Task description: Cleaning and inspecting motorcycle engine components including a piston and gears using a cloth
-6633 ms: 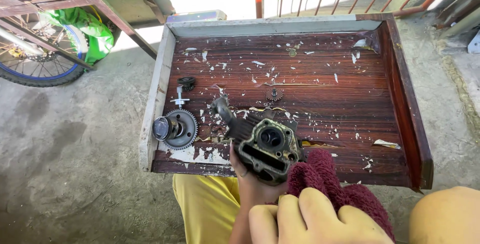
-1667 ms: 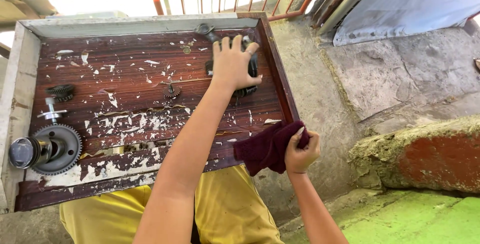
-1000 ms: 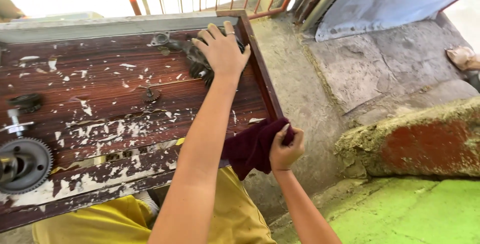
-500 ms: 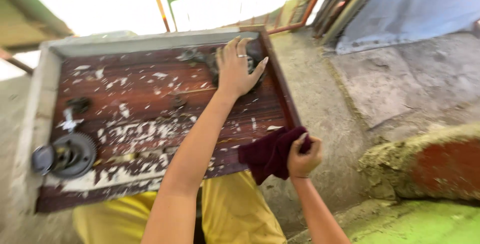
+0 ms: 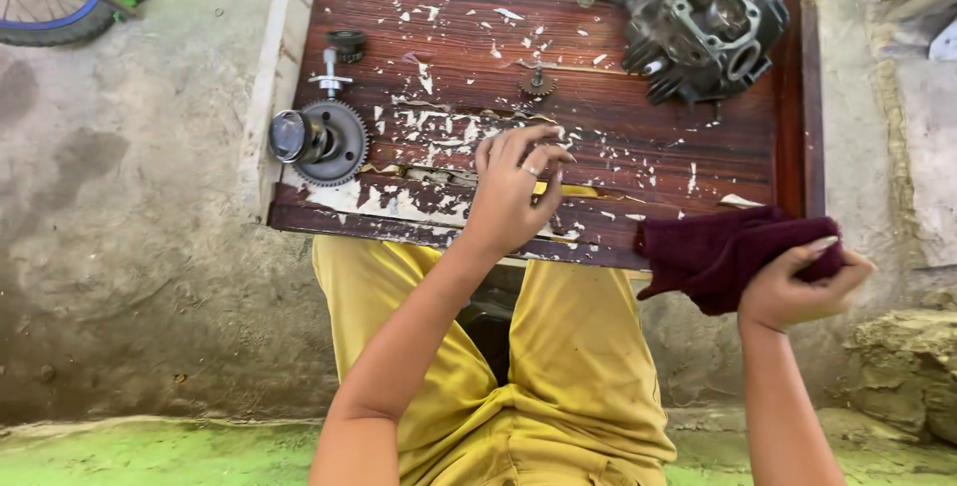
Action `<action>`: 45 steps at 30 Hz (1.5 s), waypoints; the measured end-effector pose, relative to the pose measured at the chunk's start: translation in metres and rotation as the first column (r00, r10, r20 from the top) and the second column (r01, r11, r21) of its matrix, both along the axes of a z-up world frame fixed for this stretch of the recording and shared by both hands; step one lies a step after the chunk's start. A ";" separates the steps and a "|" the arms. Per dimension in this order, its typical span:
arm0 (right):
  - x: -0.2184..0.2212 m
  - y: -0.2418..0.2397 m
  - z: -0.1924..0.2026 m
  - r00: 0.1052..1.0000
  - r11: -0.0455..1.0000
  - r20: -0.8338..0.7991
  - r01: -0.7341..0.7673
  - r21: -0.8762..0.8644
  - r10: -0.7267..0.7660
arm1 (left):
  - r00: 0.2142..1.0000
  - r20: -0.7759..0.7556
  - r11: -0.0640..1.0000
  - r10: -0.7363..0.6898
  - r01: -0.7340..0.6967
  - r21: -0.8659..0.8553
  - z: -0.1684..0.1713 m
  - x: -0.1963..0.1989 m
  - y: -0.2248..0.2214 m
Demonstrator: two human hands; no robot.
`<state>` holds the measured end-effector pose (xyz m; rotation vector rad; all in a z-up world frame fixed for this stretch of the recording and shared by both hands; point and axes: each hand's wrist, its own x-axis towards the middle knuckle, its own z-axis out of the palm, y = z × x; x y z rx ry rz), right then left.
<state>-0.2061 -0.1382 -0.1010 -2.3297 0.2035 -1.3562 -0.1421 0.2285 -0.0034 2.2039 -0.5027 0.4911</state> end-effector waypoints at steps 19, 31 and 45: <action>0.008 0.000 -0.007 0.997 1.000 0.078 -0.007 -0.028 0.009 | 0.952 -0.049 0.811 0.301 -0.229 0.538 -0.070 0.110 -0.025; 0.005 0.001 -0.006 0.996 1.000 0.087 -0.009 0.003 0.008 | 0.942 -0.023 0.833 0.335 -0.285 0.474 -0.069 0.183 -0.023; 0.006 0.002 -0.004 0.993 0.998 0.105 -0.048 -0.029 0.050 | 0.928 0.152 0.939 0.340 -0.328 -0.101 -0.052 0.222 -0.065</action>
